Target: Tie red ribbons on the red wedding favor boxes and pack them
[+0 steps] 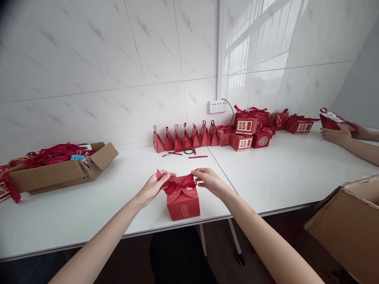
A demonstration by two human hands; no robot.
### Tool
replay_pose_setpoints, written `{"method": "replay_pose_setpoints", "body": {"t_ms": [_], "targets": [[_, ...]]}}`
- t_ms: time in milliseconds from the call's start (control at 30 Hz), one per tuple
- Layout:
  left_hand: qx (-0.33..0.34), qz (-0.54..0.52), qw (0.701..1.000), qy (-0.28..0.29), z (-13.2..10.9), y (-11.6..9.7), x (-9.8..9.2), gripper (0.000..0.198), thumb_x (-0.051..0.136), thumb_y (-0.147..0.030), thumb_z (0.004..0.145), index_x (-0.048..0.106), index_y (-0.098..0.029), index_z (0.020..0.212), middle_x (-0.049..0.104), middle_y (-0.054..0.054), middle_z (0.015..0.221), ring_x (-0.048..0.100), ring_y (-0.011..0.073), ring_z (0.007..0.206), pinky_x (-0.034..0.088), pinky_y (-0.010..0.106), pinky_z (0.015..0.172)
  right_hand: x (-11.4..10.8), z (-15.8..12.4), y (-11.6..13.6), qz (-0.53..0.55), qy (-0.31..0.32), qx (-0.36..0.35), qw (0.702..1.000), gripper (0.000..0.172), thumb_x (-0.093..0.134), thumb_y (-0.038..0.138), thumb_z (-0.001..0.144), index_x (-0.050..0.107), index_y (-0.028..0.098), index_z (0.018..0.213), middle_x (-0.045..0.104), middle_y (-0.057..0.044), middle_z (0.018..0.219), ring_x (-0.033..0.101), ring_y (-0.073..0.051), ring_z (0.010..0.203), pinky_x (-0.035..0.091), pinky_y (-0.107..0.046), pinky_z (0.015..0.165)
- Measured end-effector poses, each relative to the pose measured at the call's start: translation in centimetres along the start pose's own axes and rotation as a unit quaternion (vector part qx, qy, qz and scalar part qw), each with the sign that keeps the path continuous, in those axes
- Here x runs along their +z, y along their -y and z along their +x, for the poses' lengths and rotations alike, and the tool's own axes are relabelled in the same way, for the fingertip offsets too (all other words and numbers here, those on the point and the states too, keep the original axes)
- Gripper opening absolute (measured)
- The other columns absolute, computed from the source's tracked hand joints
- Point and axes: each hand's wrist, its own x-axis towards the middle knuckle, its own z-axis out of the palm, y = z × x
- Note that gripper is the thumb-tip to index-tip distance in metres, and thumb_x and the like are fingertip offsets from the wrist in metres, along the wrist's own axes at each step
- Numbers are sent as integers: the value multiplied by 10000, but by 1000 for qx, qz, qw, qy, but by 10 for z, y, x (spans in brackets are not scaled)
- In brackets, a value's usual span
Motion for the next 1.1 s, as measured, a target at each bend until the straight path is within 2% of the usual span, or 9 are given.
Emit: {"method": "replay_pose_setpoints", "body": {"t_ms": [167,300,400,533,633,700,767,933,1100], "targets": [[58,85,994,26,19,-6,1,317,545,-492,773,516,-177,752,629,29,783,582,158,758,439,297,760,8,13,10,-71,-36,-88,993,369,686,469,647,470,172,604,473,59,569,417,-71,531,315,-236,543],[85,173,981,36,32,-6,5,351,476,-495,806,545,-174,684,557,-2,670,516,141,663,404,274,701,13,20,15,-124,-25,-102,987,398,695,508,605,489,167,613,460,63,556,371,-65,503,289,-236,509],[70,161,984,31,39,-2,6,377,469,-524,797,565,-171,706,553,2,703,512,139,698,397,264,718,14,24,13,-139,-20,-73,987,402,718,503,574,513,162,634,464,61,565,384,-65,513,301,-229,511],[-17,121,992,22,41,12,-3,452,496,-592,739,584,-159,831,578,27,764,537,138,671,415,262,643,5,25,6,-171,-31,7,985,380,689,502,624,558,154,703,474,43,584,383,-70,510,303,-227,498],[-75,125,989,-17,31,22,-19,501,478,-636,719,552,-155,833,577,41,761,531,135,606,394,254,548,-7,13,5,-183,-92,9,979,394,597,542,715,550,169,835,531,0,723,426,-87,555,341,-236,520],[-88,134,985,-65,18,23,-29,481,456,-646,726,503,-167,732,537,13,690,477,110,540,349,237,504,-13,-4,7,-207,-120,-2,971,407,529,585,756,524,179,790,521,1,707,419,-91,539,345,-246,524],[-96,133,983,-79,0,19,-32,490,421,-649,743,439,-176,615,468,-21,566,409,89,467,306,230,476,-15,-24,9,-234,-102,1,967,473,451,639,779,498,181,672,466,20,592,387,-96,498,330,-258,520],[-145,102,982,60,-37,-5,-15,557,354,-675,758,456,-167,554,498,-3,453,411,89,370,280,234,435,-6,-62,9,-237,22,9,971,650,233,714,816,510,175,579,411,16,500,370,-115,498,319,-281,552],[-116,103,986,56,-41,-12,-3,467,455,-617,757,425,-176,608,523,-24,478,432,79,369,267,226,439,2,-64,5,-268,-4,-42,962,532,392,709,773,455,193,664,388,41,566,355,-112,538,294,-261,535]]}}
